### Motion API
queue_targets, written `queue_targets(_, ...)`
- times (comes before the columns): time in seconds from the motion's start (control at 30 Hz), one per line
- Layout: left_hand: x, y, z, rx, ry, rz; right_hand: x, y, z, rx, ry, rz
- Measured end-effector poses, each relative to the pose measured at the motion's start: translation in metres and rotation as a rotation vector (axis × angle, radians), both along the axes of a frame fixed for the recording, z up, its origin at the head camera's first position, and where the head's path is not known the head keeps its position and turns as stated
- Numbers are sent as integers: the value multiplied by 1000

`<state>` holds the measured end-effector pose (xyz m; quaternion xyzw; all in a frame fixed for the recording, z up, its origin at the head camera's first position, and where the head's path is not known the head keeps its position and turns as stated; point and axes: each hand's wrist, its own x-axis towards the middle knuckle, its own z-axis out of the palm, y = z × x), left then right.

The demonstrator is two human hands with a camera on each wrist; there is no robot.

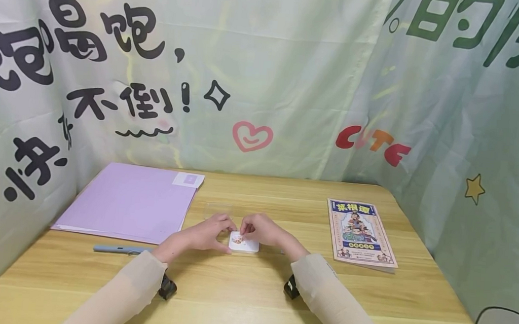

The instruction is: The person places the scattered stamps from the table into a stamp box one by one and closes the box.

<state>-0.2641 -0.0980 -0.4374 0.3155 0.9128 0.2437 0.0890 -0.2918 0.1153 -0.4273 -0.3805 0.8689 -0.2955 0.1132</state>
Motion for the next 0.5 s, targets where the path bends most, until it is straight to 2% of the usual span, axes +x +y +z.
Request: queue_targets(0.5,-1,1,-1,-12,9,5,2,11,3,-24,88,-4)
